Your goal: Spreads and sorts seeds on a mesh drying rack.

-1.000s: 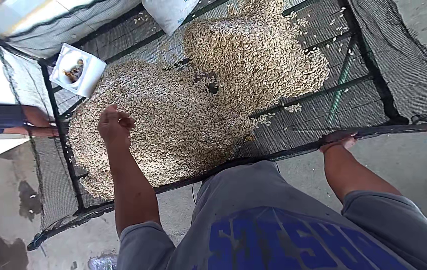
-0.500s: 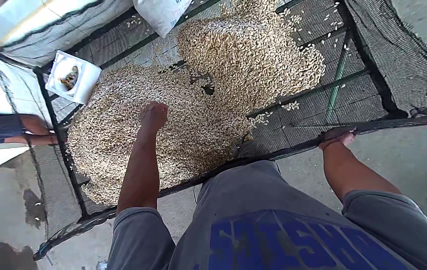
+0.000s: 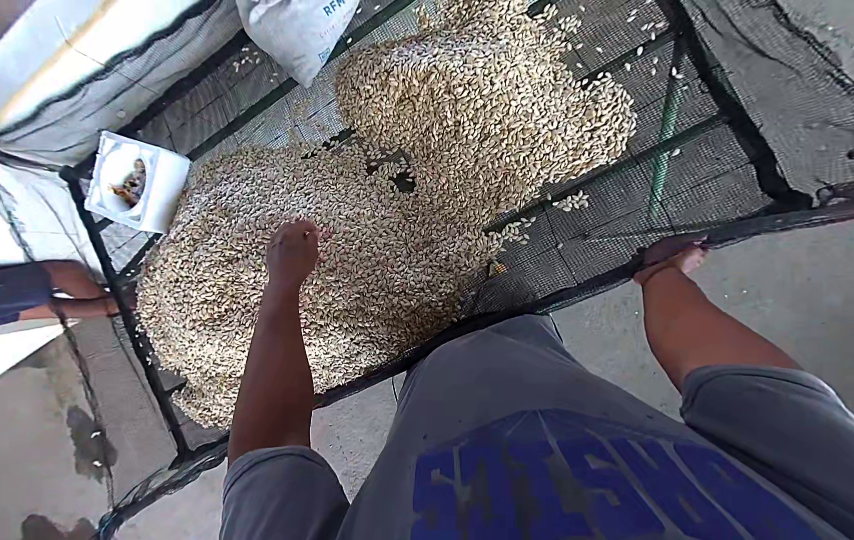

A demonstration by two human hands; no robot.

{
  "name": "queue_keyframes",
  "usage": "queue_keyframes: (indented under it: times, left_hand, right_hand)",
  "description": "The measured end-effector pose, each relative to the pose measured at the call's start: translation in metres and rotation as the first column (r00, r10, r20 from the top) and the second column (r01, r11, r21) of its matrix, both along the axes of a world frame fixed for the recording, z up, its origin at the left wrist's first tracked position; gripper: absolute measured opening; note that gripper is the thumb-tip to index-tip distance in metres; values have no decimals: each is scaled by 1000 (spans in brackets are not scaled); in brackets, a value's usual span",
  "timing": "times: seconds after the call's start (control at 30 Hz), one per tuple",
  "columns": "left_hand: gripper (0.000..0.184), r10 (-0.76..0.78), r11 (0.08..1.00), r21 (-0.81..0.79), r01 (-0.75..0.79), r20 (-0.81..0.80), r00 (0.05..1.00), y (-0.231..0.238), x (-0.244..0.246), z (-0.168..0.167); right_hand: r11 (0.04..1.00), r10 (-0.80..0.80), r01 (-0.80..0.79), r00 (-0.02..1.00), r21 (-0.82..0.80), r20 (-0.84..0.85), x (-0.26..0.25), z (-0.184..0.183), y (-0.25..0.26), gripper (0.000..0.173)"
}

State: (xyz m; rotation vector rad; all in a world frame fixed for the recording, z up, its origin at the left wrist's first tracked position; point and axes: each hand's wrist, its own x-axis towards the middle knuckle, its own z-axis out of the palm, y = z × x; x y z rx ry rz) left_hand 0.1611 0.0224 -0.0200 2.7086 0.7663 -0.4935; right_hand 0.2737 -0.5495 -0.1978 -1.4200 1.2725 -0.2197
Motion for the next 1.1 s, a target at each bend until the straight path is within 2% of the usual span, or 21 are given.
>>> queue_keyframes:
  times: [0.13, 0.2, 0.27, 0.33, 0.4, 0.5, 0.57, 0.67, 0.73, 0.77, 0.87, 0.93, 1.0, 1.1]
  left_hand:
    - [37, 40, 994, -106, -23, 167, 985, -46, 9, -9]
    - [38, -65, 989, -120, 82, 146, 987, -84, 16, -27]
    - [35, -284, 950, -93, 299, 146, 948, -130, 23, -51]
    - [31, -535, 829, -76, 555, 186, 824, -183, 29, -77]
    - [33, -725, 657, -108, 746, 180, 664, -239, 36, -98]
    - [31, -854, 440, -139, 887, 239, 462, -307, 45, -126]
    - [32, -885, 357, -138, 924, 266, 382, -337, 48, -138]
    - [41, -924, 290, -149, 945, 213, 317, -352, 57, -141]
    - [42, -942, 255, -134, 958, 189, 277, -342, 66, -140]
    - [43, -938, 273, -104, 957, 191, 288, -332, 71, -140]
    - [43, -880, 442, 123, 888, 249, 404, -301, 87, -152]
    - [47, -868, 478, 198, 855, 251, 427, -303, 94, -155]
    - [46, -894, 419, 175, 891, 253, 370, -328, 95, -152]
    - [47, -957, 216, 69, 974, 213, 197, -365, 95, -153]
  right_hand:
    - [1000, -30, 30, 998, -9, -60, 3, 13, 5, 49]
    - [1000, -6, 4, 994, -20, -109, 5, 19, 5, 52]
    - [999, 8, -12, 992, -31, -127, 6, 17, 2, 54]
    - [997, 30, -39, 991, -68, -131, 7, 6, -3, 55]
    - [989, 79, -104, 973, -109, -216, 8, 8, -4, 57]
    - [975, 127, -179, 936, -135, -328, 11, 10, -5, 57]
    - [977, 123, -174, 933, -125, -337, 10, 5, -8, 57]
    - [974, 143, -196, 922, -116, -360, 10, 7, -8, 57]
    - [973, 155, -204, 923, -108, -351, 9, 6, -8, 57]
    - [975, 154, -200, 927, -101, -342, 9, 6, -8, 57]
    - [980, 132, -173, 935, -98, -330, 10, 4, -8, 55]
    - [987, 111, -142, 943, -78, -312, 9, 4, -8, 55]
    - [990, 103, -128, 942, -59, -321, 8, 4, -9, 56]
    - [982, 139, -176, 913, -62, -383, 9, 7, -8, 57]
